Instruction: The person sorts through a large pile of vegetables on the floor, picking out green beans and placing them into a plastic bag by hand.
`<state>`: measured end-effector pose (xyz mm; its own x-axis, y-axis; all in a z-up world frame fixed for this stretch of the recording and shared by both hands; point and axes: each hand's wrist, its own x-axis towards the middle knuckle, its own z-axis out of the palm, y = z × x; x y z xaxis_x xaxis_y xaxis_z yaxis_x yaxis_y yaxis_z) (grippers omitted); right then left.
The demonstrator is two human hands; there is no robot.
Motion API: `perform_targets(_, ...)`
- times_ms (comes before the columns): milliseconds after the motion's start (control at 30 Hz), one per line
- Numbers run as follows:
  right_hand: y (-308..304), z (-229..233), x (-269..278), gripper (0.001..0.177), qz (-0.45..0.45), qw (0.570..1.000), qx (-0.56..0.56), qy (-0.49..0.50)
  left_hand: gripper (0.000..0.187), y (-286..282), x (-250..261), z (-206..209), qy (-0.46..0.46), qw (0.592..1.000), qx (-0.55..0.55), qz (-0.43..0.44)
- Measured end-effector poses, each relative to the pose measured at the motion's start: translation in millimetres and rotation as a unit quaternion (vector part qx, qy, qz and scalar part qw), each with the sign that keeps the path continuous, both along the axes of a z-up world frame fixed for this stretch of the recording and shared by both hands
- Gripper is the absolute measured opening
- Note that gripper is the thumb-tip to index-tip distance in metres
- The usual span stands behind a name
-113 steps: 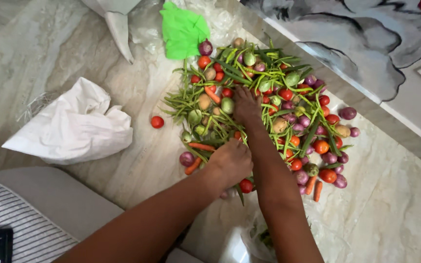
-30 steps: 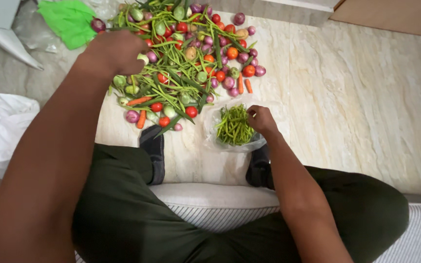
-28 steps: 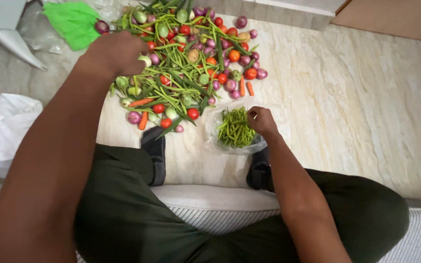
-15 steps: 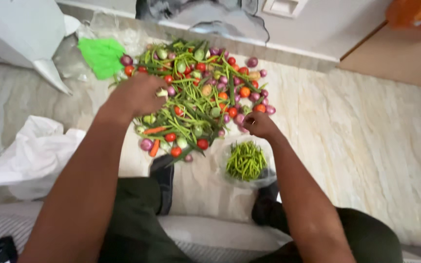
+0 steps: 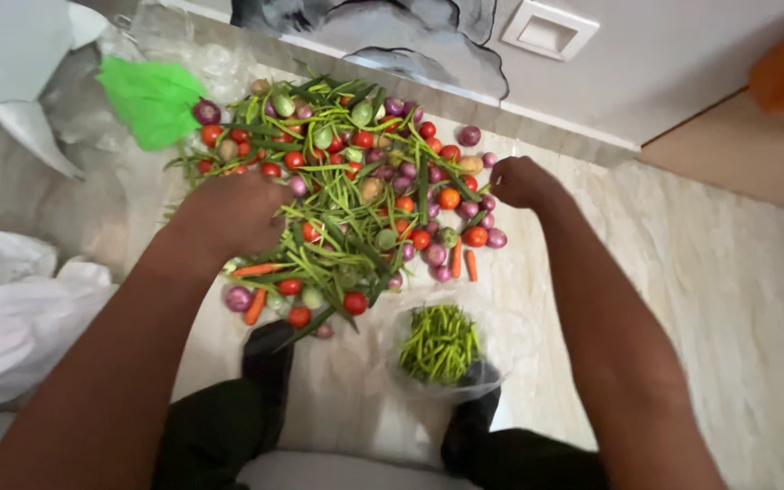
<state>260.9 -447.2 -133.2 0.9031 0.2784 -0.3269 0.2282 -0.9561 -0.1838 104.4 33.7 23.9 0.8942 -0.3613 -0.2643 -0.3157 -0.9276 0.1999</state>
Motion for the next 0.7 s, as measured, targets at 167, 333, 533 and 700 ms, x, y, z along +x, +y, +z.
perform_targets(167,-0.8,-62.4,7.0,0.03,-0.125,0.967,0.22,-0.029,0.025,-23.3,19.2,-10.9,0.004,1.0,0.004,-0.029)
perform_targets(333,-5.7,-125.0,14.4,0.038,-0.163,0.951,0.254,-0.059,0.023,-51.8,36.4,-18.7,0.036,0.997,-0.018,-0.06)
perform_targets(533,-11.4,-185.0,36.4,0.042,-0.204,0.957,0.195,-0.072,0.023,-63.5,49.3,-36.9,0.089,0.992,0.074,-0.054)
perform_targets(700,1.3,-193.6,40.6,0.051,-0.175,0.984,0.038,0.016,0.018,-62.9,54.1,-56.2,0.082,0.991,0.077,-0.074)
